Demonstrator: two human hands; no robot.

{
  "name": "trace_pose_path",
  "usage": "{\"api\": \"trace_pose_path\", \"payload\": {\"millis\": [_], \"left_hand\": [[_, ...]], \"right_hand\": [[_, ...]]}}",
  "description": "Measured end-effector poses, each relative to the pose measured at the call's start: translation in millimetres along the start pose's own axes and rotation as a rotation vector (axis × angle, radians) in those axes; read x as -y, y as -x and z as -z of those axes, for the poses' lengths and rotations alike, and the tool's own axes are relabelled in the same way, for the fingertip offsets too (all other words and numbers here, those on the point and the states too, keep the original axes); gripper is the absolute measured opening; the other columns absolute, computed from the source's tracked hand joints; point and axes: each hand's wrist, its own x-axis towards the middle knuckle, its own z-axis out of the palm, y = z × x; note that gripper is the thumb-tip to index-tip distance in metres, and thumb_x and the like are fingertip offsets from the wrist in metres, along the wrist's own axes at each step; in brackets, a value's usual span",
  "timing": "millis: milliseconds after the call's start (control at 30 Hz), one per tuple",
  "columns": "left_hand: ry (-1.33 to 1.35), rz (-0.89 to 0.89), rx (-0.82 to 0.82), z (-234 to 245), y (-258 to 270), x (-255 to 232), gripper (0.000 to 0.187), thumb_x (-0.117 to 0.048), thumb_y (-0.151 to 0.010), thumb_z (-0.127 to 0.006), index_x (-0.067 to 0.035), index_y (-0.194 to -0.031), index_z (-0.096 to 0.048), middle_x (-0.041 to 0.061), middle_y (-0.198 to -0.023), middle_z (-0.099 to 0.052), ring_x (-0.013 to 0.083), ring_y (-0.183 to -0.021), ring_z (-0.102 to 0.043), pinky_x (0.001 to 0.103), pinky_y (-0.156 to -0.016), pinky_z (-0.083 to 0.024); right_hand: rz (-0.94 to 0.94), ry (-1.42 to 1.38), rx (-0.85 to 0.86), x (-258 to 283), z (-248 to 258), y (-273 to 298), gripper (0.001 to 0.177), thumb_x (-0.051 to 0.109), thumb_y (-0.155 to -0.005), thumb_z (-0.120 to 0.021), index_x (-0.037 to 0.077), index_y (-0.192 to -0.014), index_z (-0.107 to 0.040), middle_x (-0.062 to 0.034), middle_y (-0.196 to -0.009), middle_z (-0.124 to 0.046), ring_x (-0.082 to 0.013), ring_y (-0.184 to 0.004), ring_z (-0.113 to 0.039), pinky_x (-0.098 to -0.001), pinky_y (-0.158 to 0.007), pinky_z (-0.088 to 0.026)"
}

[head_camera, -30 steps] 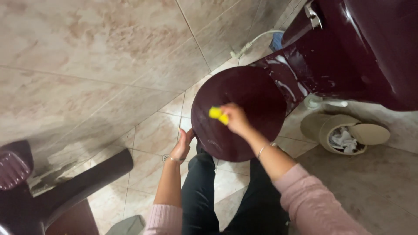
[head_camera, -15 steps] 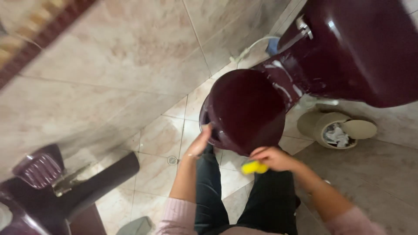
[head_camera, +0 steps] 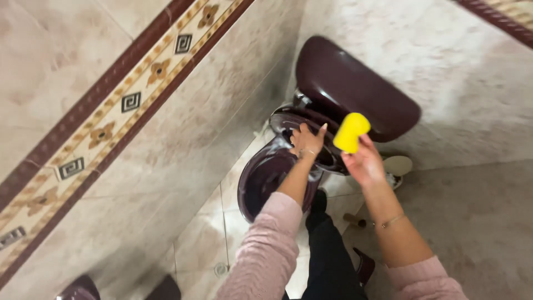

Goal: Cleaning a toilet and bathroom sink with a sponge and liquid cleaner.

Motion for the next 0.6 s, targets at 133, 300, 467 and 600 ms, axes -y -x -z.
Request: {"api": "trace_pose_path", "payload": {"millis": [133,300,467,600], "left_hand": [[0.002,-0.076,0.15,31.0,18.7,11.4,0.072,-0.071,-0.083,-0.064,-0.024,-0.137,-0.06,0.011,-0.15,-0.046,0.0381,-0.139,-0.039,0.066,-0.106,-0.033],[0.314,-0.366,0.16,49.0,13.7,135.4,0.06,-0.068,-0.097,-0.062,-0.015,-0.12,-0.078,0.01,-0.105,-0.081,0.0231,-0.097,-0.078,0.046,-0.097,-0.06],[0.77,0.056,0.456,221.0,126.5,176.9,0.051,-0.056,-0.094,-0.063,-0.019,-0.128,-0.068,-0.007,-0.111,-0.073,0.0095,-0.096,-0.066,0.03,-0.079,-0.047],[0.765,0.036,0.366,271.2,166.0,274.3,0.044,-0.043,-0.088,-0.075,-0.02,-0.124,-0.069,-0.003,-0.107,-0.074,0.009,-0.093,-0.068,0.031,-0.077,-0.048]], "right_hand": [[-0.069,0.078,0.01,-11.0,-12.6,13.2,0.035,0.003,-0.101,-0.06,0.012,-0.135,-0.058,-0.0041,-0.122,-0.068,-0.0197,-0.107,-0.068,-0.0351,-0.084,-0.056],[-0.153,0.076,0.095,-63.4,-50.2,51.0,0.034,0.005,-0.104,-0.058,0.013,-0.137,-0.058,-0.0044,-0.12,-0.069,-0.0184,-0.102,-0.067,-0.0369,-0.085,-0.057],[-0.404,0.36,0.042,-151.7,-101.1,106.1,0.036,0.013,-0.1,-0.059,0.019,-0.135,-0.059,-0.0054,-0.117,-0.07,-0.02,-0.099,-0.067,-0.0403,-0.083,-0.055],[-0.531,0.475,0.061,-233.7,-127.0,165.3,0.036,0.013,-0.099,-0.06,0.019,-0.134,-0.056,-0.0038,-0.117,-0.069,-0.0199,-0.102,-0.067,-0.0429,-0.084,-0.056]]}}
